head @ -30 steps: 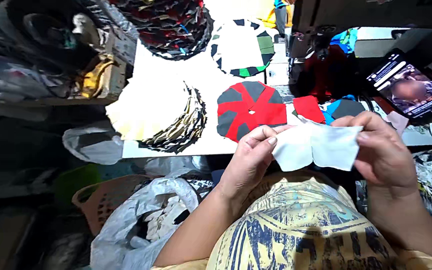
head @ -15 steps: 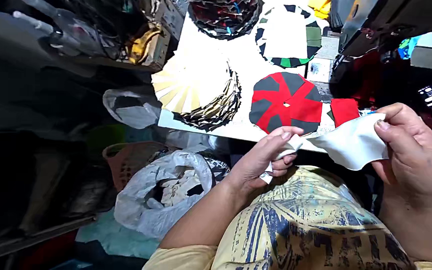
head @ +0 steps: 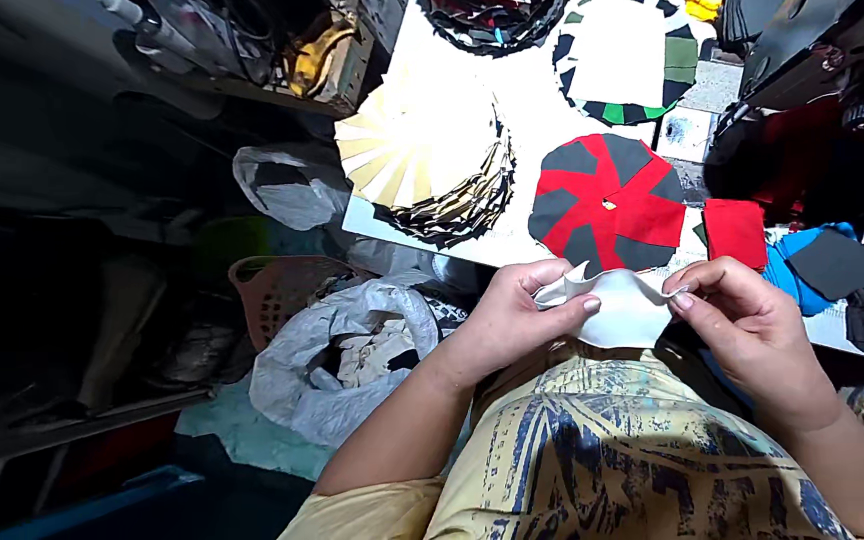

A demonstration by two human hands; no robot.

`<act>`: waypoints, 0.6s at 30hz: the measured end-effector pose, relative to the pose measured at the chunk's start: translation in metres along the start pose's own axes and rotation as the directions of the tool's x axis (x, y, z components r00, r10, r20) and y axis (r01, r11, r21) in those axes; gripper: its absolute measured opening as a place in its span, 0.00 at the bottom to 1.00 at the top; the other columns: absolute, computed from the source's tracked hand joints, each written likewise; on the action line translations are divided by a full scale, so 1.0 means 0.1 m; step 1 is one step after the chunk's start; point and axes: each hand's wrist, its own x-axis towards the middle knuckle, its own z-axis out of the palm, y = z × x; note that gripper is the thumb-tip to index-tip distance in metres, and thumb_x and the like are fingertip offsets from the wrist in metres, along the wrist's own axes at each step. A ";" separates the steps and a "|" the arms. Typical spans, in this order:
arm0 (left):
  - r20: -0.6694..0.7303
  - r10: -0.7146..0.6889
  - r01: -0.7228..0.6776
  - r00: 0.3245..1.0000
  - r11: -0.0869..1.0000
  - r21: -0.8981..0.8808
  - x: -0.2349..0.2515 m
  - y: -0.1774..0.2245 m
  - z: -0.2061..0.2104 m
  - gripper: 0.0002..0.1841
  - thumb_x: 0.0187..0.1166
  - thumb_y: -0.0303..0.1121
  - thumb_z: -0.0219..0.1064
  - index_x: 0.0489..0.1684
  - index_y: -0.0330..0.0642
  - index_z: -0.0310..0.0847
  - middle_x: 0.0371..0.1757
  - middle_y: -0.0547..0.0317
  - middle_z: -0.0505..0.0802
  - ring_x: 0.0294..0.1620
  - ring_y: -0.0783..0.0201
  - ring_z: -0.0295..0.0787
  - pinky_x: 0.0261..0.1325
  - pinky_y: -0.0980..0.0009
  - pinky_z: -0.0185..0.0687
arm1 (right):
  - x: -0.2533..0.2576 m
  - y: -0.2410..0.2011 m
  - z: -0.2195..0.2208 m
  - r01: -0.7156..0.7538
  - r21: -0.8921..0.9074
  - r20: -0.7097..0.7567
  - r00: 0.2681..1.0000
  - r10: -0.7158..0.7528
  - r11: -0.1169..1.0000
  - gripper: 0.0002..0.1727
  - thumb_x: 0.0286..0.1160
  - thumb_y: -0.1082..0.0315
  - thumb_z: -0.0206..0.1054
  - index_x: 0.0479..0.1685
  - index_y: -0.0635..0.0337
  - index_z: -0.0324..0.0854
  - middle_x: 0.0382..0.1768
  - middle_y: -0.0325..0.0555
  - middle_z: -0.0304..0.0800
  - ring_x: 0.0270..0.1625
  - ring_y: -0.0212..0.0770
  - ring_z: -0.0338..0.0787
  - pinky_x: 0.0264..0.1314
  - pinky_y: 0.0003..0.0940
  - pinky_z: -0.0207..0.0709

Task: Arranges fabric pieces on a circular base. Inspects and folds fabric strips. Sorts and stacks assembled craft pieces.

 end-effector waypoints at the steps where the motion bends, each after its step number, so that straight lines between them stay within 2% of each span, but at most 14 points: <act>1: -0.030 0.001 0.000 1.000 0.999 0.047 0.02 0.01 -0.01 0.02 0.75 0.26 0.73 0.34 0.39 0.86 0.27 0.66 0.90 0.26 0.78 0.84 0.30 0.81 0.81 | 0.04 0.01 0.02 0.007 -0.028 -0.015 1.000 -0.007 1.000 0.05 0.80 0.75 0.63 0.46 0.59 0.82 0.43 0.38 0.89 0.39 0.29 0.90 0.43 0.24 0.89; 5: -0.171 0.072 -0.019 0.983 0.956 0.294 0.24 -0.07 -0.10 0.06 0.76 0.33 0.74 0.33 0.40 0.86 0.28 0.66 0.90 0.28 0.79 0.85 0.34 0.80 0.82 | 0.27 0.11 0.06 0.027 -0.241 -0.102 0.993 -0.053 0.970 0.04 0.81 0.72 0.63 0.43 0.62 0.82 0.36 0.39 0.87 0.36 0.27 0.87 0.40 0.22 0.84; 7: -0.204 0.074 0.009 0.976 0.925 0.379 0.36 -0.12 -0.14 0.08 0.77 0.36 0.75 0.35 0.41 0.86 0.28 0.66 0.90 0.28 0.79 0.85 0.35 0.79 0.82 | 0.39 0.18 0.07 0.043 -0.416 -0.127 0.986 -0.105 0.908 0.07 0.83 0.68 0.62 0.41 0.62 0.83 0.37 0.42 0.86 0.40 0.30 0.86 0.44 0.26 0.82; 10: -0.235 0.063 0.066 0.970 0.861 0.504 0.48 -0.13 -0.16 0.08 0.78 0.39 0.73 0.36 0.44 0.86 0.28 0.65 0.90 0.28 0.75 0.85 0.35 0.73 0.82 | 0.52 0.24 0.07 0.056 -0.597 -0.148 0.973 -0.178 0.800 0.09 0.82 0.67 0.61 0.37 0.61 0.84 0.39 0.46 0.85 0.49 0.41 0.84 0.54 0.37 0.77; 16: -0.254 0.048 0.127 0.966 0.769 0.627 0.68 -0.20 -0.16 0.09 0.77 0.39 0.73 0.34 0.44 0.84 0.26 0.62 0.87 0.26 0.69 0.82 0.34 0.66 0.77 | 0.66 0.35 0.10 0.018 -0.756 -0.141 0.972 -0.190 0.655 0.11 0.81 0.66 0.60 0.34 0.61 0.83 0.39 0.51 0.82 0.50 0.51 0.81 0.53 0.45 0.73; 18: -0.252 0.034 0.142 0.967 0.750 0.646 0.71 -0.20 -0.14 0.09 0.78 0.39 0.73 0.36 0.44 0.84 0.27 0.61 0.88 0.28 0.67 0.83 0.35 0.64 0.79 | 0.67 0.38 0.12 0.018 -0.776 -0.141 0.970 -0.200 0.631 0.10 0.80 0.67 0.60 0.33 0.61 0.82 0.38 0.51 0.81 0.50 0.52 0.81 0.52 0.45 0.73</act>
